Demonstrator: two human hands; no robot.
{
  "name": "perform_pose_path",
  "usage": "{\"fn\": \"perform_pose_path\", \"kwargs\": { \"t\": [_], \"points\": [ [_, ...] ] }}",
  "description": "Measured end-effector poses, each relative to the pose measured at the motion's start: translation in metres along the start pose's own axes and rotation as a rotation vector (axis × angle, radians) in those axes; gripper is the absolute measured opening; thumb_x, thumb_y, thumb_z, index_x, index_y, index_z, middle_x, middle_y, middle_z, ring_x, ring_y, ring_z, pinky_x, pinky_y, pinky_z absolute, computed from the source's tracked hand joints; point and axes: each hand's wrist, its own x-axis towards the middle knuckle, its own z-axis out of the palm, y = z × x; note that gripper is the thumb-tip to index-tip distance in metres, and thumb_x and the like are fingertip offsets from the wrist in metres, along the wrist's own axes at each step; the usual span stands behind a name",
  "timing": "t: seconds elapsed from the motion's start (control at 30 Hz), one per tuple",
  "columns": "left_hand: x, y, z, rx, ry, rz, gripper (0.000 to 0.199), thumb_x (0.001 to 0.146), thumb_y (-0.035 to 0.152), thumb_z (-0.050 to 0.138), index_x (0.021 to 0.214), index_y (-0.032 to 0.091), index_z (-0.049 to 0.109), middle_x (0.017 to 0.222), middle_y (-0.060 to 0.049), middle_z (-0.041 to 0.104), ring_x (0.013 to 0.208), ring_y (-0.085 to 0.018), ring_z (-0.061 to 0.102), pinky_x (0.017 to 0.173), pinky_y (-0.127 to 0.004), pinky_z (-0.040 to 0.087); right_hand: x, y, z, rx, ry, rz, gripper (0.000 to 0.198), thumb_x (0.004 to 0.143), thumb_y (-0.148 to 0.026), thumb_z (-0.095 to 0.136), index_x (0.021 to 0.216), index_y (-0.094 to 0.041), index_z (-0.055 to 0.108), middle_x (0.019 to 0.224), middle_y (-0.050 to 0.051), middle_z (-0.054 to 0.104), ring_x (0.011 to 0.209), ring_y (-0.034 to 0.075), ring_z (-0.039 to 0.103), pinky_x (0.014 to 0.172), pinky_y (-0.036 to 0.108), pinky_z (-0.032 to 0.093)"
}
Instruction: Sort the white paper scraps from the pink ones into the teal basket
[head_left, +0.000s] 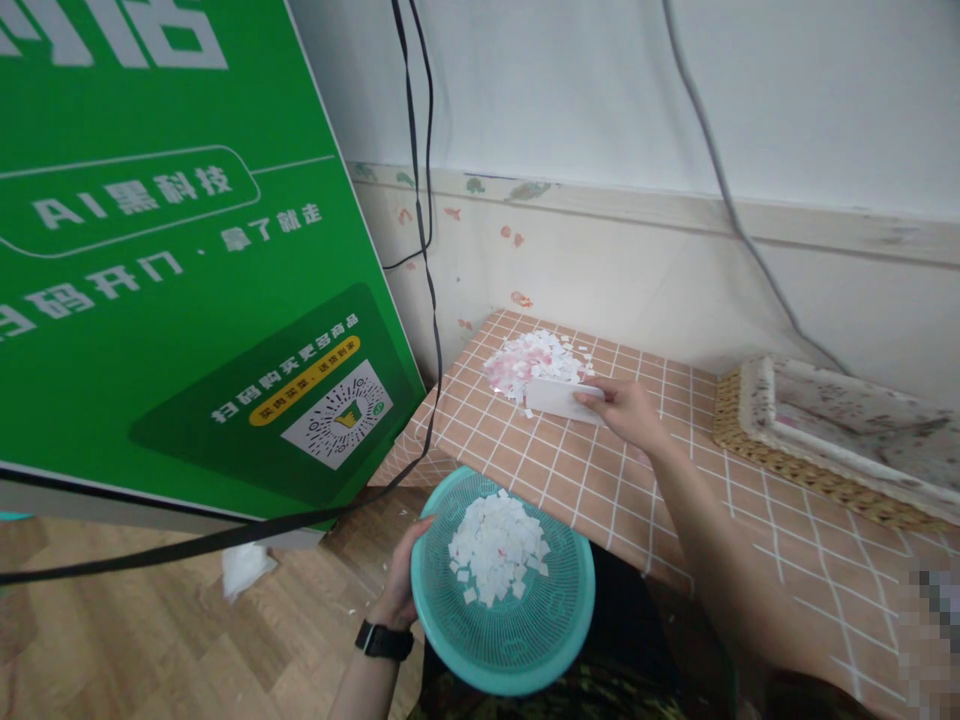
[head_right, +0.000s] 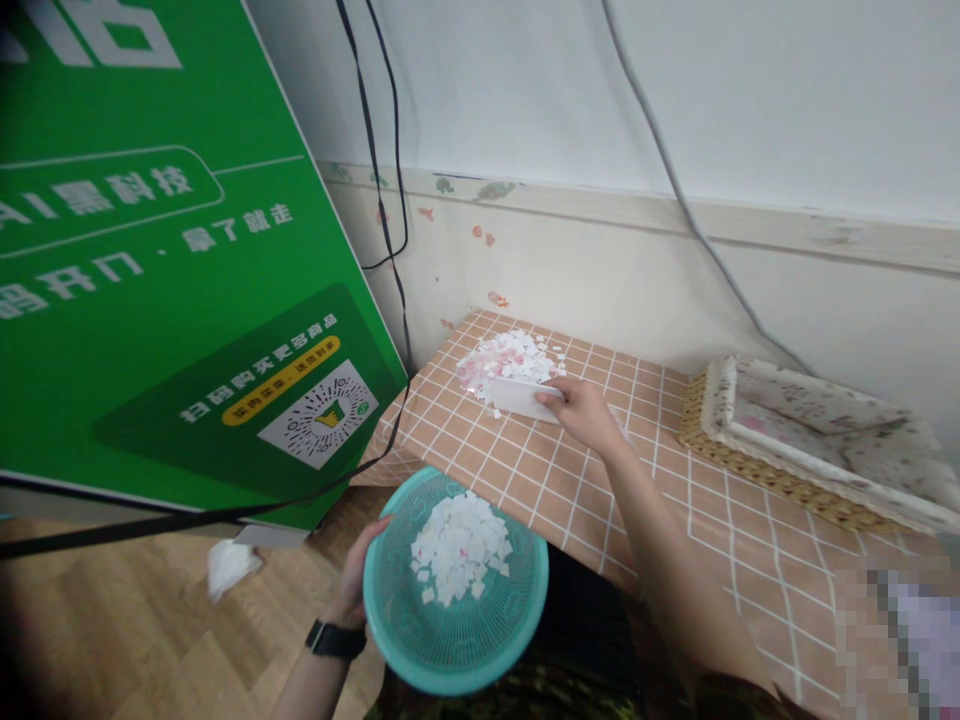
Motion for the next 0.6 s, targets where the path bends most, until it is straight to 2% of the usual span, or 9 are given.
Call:
{"fn": "perform_pose_path", "kwargs": {
  "t": [0.1, 0.27, 0.47, 0.6],
  "points": [
    [0.000, 0.000, -0.001, -0.004, -0.004, 0.005, 0.015, 0.071, 0.025, 0.063, 0.076, 0.012, 0.069, 0.067, -0.006, 0.072, 0.058, -0.018, 0.065, 0.061, -0.029, 0.051, -0.001, -0.003, -0.005, -0.031, -0.054, -0.032, 0.027, 0.081, -0.040, 0.052, 0.083, -0.020, 0.069, 0.077, 0.004, 0.068, 0.066, 0.018, 0.059, 0.060, 0.029, 0.042],
    [0.001, -0.002, -0.004, 0.000, -0.045, 0.028, 0.017, 0.074, 0.027, 0.063, 0.080, 0.012, 0.069, 0.072, -0.006, 0.073, 0.063, -0.018, 0.065, 0.065, -0.029, 0.051, -0.005, -0.006, -0.018, -0.048, -0.144, -0.008, 0.022, 0.079, -0.037, 0.054, 0.080, -0.020, 0.068, 0.071, 0.003, 0.067, 0.062, 0.018, 0.059, 0.058, 0.029, 0.041],
    [0.004, -0.003, -0.007, 0.000, -0.045, 0.012, 0.018, 0.075, 0.028, 0.062, 0.081, 0.012, 0.069, 0.071, -0.006, 0.073, 0.062, -0.018, 0.065, 0.065, -0.030, 0.051, -0.004, -0.015, -0.010, -0.170, -0.001, -0.014, 0.025, 0.081, -0.037, 0.051, 0.089, -0.021, 0.069, 0.083, 0.005, 0.069, 0.069, 0.019, 0.060, 0.061, 0.030, 0.041],
    [0.004, -0.003, -0.007, -0.009, -0.057, 0.012, 0.018, 0.075, 0.028, 0.062, 0.079, 0.012, 0.069, 0.070, -0.006, 0.073, 0.060, -0.017, 0.064, 0.062, -0.029, 0.051, -0.008, -0.018, -0.002, -0.204, -0.031, -0.001, 0.025, 0.082, -0.037, 0.050, 0.084, -0.021, 0.069, 0.074, 0.004, 0.068, 0.063, 0.018, 0.058, 0.057, 0.029, 0.037]
  ]
}}
